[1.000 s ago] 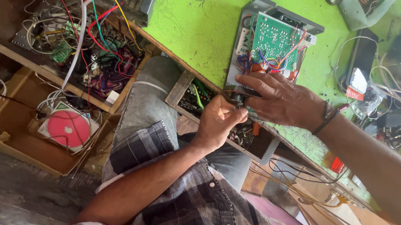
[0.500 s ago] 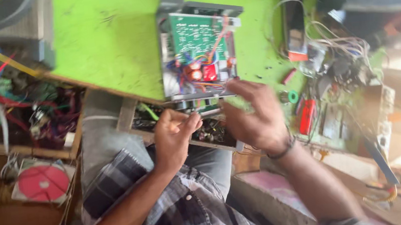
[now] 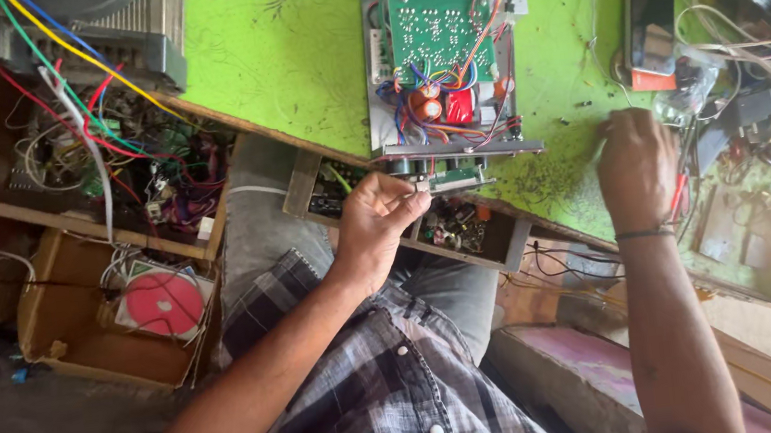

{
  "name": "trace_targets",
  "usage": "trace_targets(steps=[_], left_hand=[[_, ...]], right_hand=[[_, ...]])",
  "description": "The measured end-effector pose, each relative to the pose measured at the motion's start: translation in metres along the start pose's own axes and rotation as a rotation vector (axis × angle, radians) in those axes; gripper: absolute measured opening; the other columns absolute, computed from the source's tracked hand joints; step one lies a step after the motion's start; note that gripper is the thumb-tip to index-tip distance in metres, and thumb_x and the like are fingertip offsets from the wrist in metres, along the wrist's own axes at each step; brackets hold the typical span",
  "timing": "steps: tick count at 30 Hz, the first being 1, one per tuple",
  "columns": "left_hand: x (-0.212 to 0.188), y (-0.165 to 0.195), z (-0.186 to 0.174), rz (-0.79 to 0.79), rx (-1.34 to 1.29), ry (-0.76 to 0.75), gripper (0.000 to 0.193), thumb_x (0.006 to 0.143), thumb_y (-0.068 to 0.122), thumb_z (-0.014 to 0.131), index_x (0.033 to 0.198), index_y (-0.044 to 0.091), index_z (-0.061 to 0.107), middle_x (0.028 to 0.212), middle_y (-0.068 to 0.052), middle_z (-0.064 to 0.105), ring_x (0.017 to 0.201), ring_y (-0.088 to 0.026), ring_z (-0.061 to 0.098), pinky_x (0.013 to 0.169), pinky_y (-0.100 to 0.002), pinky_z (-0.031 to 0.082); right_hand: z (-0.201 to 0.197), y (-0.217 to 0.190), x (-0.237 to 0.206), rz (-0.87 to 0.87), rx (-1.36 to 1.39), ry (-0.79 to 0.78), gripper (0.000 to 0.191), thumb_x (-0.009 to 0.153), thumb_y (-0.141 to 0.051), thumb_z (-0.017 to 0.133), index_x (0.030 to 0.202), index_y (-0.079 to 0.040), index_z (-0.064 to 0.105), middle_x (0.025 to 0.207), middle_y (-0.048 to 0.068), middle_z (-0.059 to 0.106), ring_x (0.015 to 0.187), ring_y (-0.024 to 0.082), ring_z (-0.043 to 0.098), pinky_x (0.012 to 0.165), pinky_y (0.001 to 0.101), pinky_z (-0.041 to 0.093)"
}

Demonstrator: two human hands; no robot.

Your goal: The person works on an open electronic device on a green workbench, using pliers to cut wires and a screwdriver to adjust components. They handle a small circuit board and various wires, occasionally reaching into a drawer for parts.

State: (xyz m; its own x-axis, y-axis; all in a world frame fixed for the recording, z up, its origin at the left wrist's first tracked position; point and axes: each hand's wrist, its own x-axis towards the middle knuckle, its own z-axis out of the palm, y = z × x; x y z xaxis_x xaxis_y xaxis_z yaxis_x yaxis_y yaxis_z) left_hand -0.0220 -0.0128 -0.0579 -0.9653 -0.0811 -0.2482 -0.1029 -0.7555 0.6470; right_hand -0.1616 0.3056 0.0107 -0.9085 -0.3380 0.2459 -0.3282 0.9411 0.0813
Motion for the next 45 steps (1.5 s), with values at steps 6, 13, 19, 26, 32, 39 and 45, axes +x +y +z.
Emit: trace_targets(steps=[6,13,19,26,32,39,45], left_hand=[[0.007,0.004,-0.004,-0.046,0.032,-0.037,0.014,0.094,0.005,0.078,0.104,0.003,0.068,0.098,-0.007,0.072,0.091,-0.014,0.068,0.088,-0.031,0.057],[0.017,-0.001,-0.004,-0.004,0.044,-0.102,0.018,0.092,0.003,0.079,0.107,0.004,0.069,0.108,-0.004,0.073,0.106,-0.014,0.068,0.1,-0.031,0.055],[0.019,-0.005,-0.003,-0.02,0.071,-0.094,0.019,0.092,0.0,0.078,0.108,0.002,0.07,0.11,-0.006,0.072,0.108,-0.015,0.068,0.1,-0.032,0.055],[0.02,-0.005,-0.001,0.01,0.069,-0.094,0.018,0.092,-0.003,0.075,0.109,-0.001,0.068,0.113,-0.008,0.072,0.113,-0.017,0.068,0.103,-0.033,0.055],[0.02,-0.008,-0.001,0.027,0.101,-0.085,0.018,0.093,-0.004,0.075,0.109,-0.001,0.067,0.112,-0.009,0.072,0.112,-0.016,0.067,0.103,-0.033,0.054],[0.02,-0.014,-0.001,0.04,0.046,-0.071,0.019,0.092,-0.006,0.075,0.108,-0.001,0.066,0.112,-0.01,0.072,0.111,-0.017,0.068,0.103,-0.033,0.055],[0.022,-0.012,-0.003,0.04,0.075,-0.074,0.018,0.093,-0.005,0.074,0.108,-0.002,0.066,0.112,-0.011,0.071,0.111,-0.017,0.068,0.102,-0.033,0.056]], right_hand=[[-0.05,-0.018,-0.013,0.054,0.069,0.382,0.009,0.106,0.002,0.056,0.112,-0.002,0.061,0.126,0.015,0.067,0.118,0.032,0.061,0.103,0.0449,0.047],[-0.083,-0.123,-0.054,0.21,1.068,0.55,0.025,0.107,0.008,0.069,0.124,0.003,0.052,0.113,0.017,0.069,0.096,0.018,0.07,0.081,0.0309,0.061],[-0.076,-0.17,-0.05,0.014,1.086,0.157,0.02,0.1,0.008,0.067,0.111,0.003,0.052,0.121,0.023,0.071,0.112,0.027,0.074,0.095,0.0364,0.063],[-0.084,-0.175,-0.036,-0.06,0.869,0.021,0.017,0.097,0.005,0.069,0.107,0.001,0.056,0.122,0.018,0.072,0.107,0.025,0.075,0.09,0.033,0.061],[-0.09,-0.176,-0.028,-0.122,0.839,-0.028,0.019,0.094,0.005,0.069,0.108,0.0,0.057,0.12,0.016,0.072,0.105,0.027,0.074,0.088,0.0348,0.059],[-0.092,-0.174,-0.022,-0.103,0.852,-0.058,0.02,0.094,0.002,0.068,0.111,0.0,0.058,0.119,0.015,0.073,0.105,0.028,0.074,0.089,0.0359,0.059],[-0.09,-0.176,-0.017,-0.085,0.843,-0.067,0.02,0.095,0.002,0.068,0.113,0.0,0.058,0.12,0.015,0.072,0.104,0.029,0.074,0.089,0.0362,0.059]])
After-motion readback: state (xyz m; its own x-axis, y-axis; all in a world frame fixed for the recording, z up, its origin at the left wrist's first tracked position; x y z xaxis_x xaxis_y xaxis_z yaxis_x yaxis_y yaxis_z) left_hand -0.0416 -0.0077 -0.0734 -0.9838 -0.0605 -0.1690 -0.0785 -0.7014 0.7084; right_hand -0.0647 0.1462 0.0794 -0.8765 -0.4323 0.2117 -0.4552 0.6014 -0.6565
